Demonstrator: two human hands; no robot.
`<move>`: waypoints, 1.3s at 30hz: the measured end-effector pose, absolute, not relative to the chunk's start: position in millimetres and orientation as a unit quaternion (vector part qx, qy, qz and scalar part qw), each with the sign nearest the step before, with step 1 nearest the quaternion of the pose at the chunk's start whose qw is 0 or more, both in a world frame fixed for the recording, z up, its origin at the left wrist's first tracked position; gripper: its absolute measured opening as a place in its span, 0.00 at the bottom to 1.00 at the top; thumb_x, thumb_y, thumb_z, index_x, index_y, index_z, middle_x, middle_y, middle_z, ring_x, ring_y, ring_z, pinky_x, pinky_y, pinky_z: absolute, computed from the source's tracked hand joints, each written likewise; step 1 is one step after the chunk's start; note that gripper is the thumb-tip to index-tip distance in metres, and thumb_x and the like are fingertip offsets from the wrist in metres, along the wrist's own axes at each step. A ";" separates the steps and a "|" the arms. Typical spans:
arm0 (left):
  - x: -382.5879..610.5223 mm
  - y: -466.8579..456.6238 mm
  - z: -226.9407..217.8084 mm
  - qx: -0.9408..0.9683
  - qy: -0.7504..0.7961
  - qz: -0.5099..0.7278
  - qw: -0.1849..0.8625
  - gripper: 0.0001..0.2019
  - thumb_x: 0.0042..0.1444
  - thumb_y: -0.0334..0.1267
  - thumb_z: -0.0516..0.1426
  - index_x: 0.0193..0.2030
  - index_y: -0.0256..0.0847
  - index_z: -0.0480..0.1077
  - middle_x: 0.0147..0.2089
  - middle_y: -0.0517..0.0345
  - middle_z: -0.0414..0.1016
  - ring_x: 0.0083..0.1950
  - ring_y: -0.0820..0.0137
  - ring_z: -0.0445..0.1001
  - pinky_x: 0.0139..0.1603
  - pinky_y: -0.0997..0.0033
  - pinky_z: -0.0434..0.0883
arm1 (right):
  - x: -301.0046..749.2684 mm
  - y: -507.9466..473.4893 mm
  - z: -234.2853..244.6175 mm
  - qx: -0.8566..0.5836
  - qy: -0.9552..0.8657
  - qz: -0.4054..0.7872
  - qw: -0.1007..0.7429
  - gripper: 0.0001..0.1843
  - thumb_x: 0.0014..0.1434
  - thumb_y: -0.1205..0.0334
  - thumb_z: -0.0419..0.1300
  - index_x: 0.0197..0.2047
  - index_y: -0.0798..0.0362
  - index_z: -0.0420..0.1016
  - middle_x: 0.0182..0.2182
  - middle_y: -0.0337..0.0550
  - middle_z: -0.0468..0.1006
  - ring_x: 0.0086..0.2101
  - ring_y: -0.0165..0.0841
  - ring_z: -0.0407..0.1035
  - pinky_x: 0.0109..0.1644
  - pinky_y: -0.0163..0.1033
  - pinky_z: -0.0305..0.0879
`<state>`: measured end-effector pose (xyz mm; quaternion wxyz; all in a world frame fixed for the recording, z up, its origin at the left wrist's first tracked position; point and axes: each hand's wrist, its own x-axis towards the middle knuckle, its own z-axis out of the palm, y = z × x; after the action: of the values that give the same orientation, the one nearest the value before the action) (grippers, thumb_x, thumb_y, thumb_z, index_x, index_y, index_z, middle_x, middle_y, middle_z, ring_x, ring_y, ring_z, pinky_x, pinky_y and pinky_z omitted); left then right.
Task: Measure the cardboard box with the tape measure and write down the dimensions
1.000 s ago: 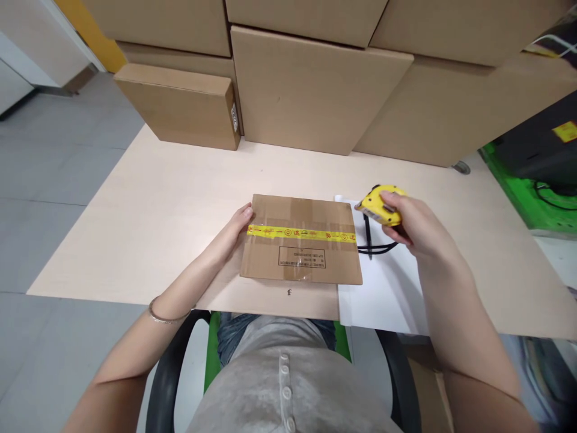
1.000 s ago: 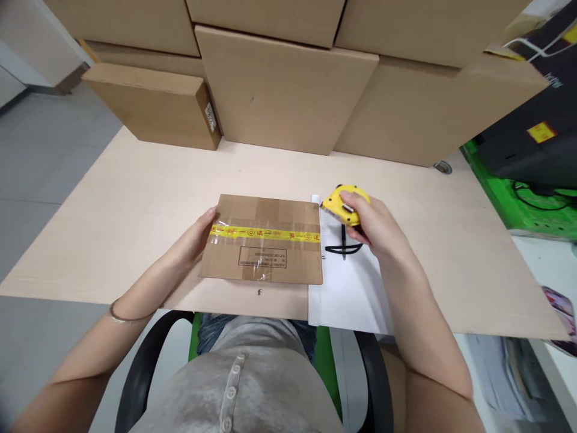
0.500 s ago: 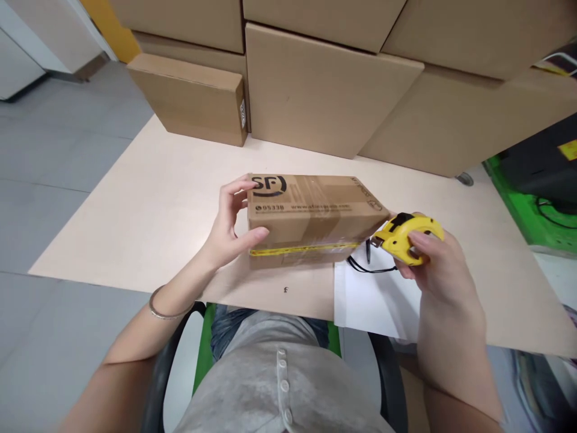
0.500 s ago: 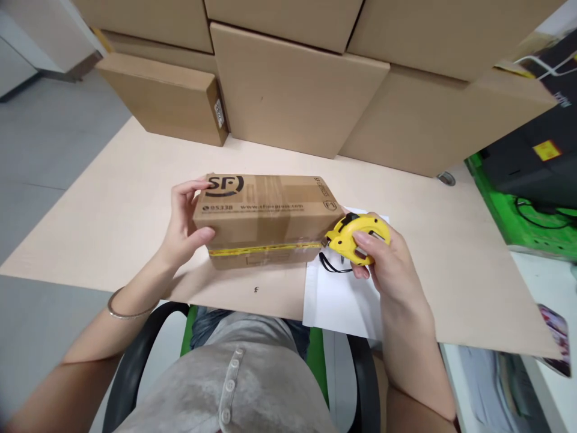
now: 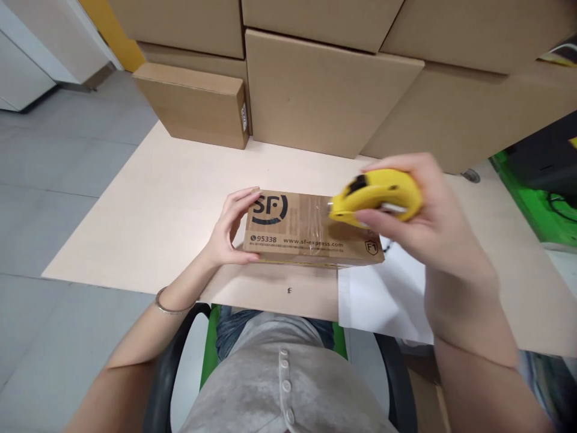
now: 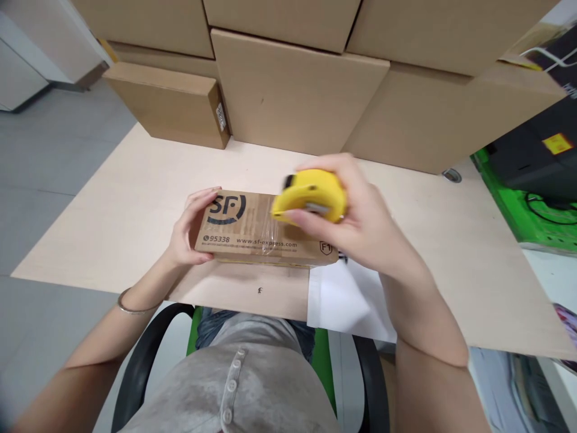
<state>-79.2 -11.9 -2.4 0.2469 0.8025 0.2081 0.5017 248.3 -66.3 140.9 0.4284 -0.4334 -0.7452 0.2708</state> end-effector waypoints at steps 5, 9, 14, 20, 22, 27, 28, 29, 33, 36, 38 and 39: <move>-79.7 -11.6 -17.3 0.774 0.214 0.530 0.271 0.58 0.36 0.73 0.73 0.74 0.51 0.67 0.68 0.42 0.71 0.71 0.39 0.70 0.71 0.32 0.72 | 173.9 -25.9 144.6 -0.309 -0.876 0.239 0.284 0.20 0.68 0.52 0.67 0.59 0.48 0.69 0.53 0.43 0.81 0.47 0.39 0.79 0.51 0.45 0.75; -80.4 -13.4 -31.8 0.739 0.232 0.547 0.317 0.62 0.35 0.71 0.75 0.76 0.54 0.62 0.68 0.43 0.72 0.70 0.40 0.73 0.70 0.31 0.73 | 146.6 -14.5 136.2 -0.284 -0.893 0.267 0.223 0.17 0.72 0.55 0.61 0.59 0.47 0.65 0.55 0.45 0.80 0.49 0.39 0.77 0.52 0.45 0.73; -77.8 -12.4 -35.6 0.750 0.200 0.552 0.305 0.67 0.36 0.69 0.75 0.81 0.60 0.50 0.79 0.44 0.59 0.77 0.40 0.66 0.72 0.37 0.73 | 149.7 -15.8 134.8 -0.290 -0.892 0.261 0.227 0.13 0.70 0.61 0.61 0.56 0.47 0.67 0.54 0.46 0.81 0.47 0.39 0.76 0.50 0.43 0.72; -76.8 -10.7 -22.7 0.796 0.175 0.534 0.224 0.51 0.46 0.71 0.70 0.76 0.60 0.63 0.75 0.45 0.65 0.76 0.41 0.67 0.72 0.31 0.71 | 186.3 -17.6 137.7 -0.294 -0.890 0.247 0.246 0.15 0.66 0.59 0.65 0.55 0.48 0.71 0.49 0.44 0.83 0.44 0.38 0.77 0.49 0.43 0.72; -76.3 -11.5 -18.5 0.802 0.178 0.528 0.215 0.48 0.47 0.70 0.70 0.73 0.58 0.67 0.74 0.43 0.65 0.74 0.40 0.68 0.70 0.30 0.72 | 207.3 -20.4 137.1 -0.309 -0.881 0.251 0.257 0.17 0.63 0.57 0.68 0.54 0.48 0.73 0.48 0.43 0.83 0.42 0.38 0.78 0.47 0.43 0.73; -73.7 -11.4 -15.4 0.800 0.160 0.536 0.216 0.43 0.52 0.69 0.67 0.73 0.57 0.68 0.73 0.42 0.64 0.74 0.41 0.69 0.68 0.32 0.74 | 275.6 -39.6 132.8 -0.401 -0.831 0.251 0.293 0.19 0.59 0.56 0.73 0.52 0.41 0.78 0.46 0.39 0.85 0.40 0.38 0.80 0.44 0.44 0.76; -73.4 -11.2 -15.6 0.801 0.162 0.535 0.215 0.43 0.52 0.70 0.67 0.72 0.58 0.68 0.72 0.43 0.64 0.74 0.41 0.69 0.68 0.31 0.75 | 289.8 -44.6 131.0 -0.425 -0.817 0.246 0.303 0.19 0.58 0.56 0.74 0.52 0.40 0.79 0.46 0.40 0.85 0.41 0.39 0.80 0.44 0.44 0.77; -73.3 -10.9 -15.8 0.801 0.166 0.534 0.214 0.44 0.51 0.71 0.67 0.72 0.59 0.68 0.72 0.43 0.65 0.73 0.41 0.69 0.67 0.30 0.75 | 303.3 -49.5 128.9 -0.445 -0.803 0.241 0.314 0.19 0.57 0.56 0.75 0.51 0.39 0.80 0.46 0.40 0.85 0.41 0.40 0.80 0.44 0.45 0.77; -73.5 -10.7 -16.8 0.797 0.180 0.535 0.213 0.44 0.48 0.73 0.68 0.69 0.59 0.69 0.71 0.43 0.65 0.71 0.40 0.71 0.67 0.27 0.74 | 342.4 -63.4 118.1 -0.496 -0.764 0.232 0.341 0.20 0.52 0.54 0.77 0.49 0.37 0.83 0.44 0.40 0.86 0.38 0.41 0.80 0.39 0.45 0.78; -73.6 -10.9 -17.4 0.797 0.176 0.538 0.211 0.42 0.51 0.72 0.66 0.69 0.57 0.70 0.71 0.42 0.65 0.72 0.40 0.69 0.68 0.28 0.73 | 350.8 -64.8 111.5 -0.512 -0.742 0.251 0.353 0.20 0.51 0.53 0.77 0.48 0.36 0.83 0.44 0.39 0.85 0.34 0.38 0.77 0.33 0.44 0.76; -73.6 -11.2 -17.3 0.797 0.178 0.538 0.209 0.42 0.52 0.72 0.65 0.69 0.57 0.70 0.71 0.43 0.65 0.73 0.41 0.68 0.68 0.30 0.73 | 348.9 -62.1 109.6 -0.508 -0.739 0.260 0.358 0.21 0.51 0.54 0.77 0.49 0.35 0.83 0.45 0.39 0.85 0.33 0.38 0.77 0.33 0.43 0.76; -73.6 -11.4 -17.0 0.796 0.183 0.537 0.210 0.41 0.52 0.73 0.64 0.69 0.58 0.70 0.71 0.44 0.66 0.74 0.41 0.68 0.68 0.30 0.74 | 347.0 -60.3 109.3 -0.502 -0.742 0.262 0.359 0.21 0.51 0.55 0.77 0.49 0.35 0.83 0.45 0.39 0.85 0.34 0.38 0.78 0.34 0.43 0.77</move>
<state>-73.6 -11.4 -17.0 0.2097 0.7962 0.1832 0.5372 347.0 -60.3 109.3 0.3587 -0.5019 -0.7422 0.2618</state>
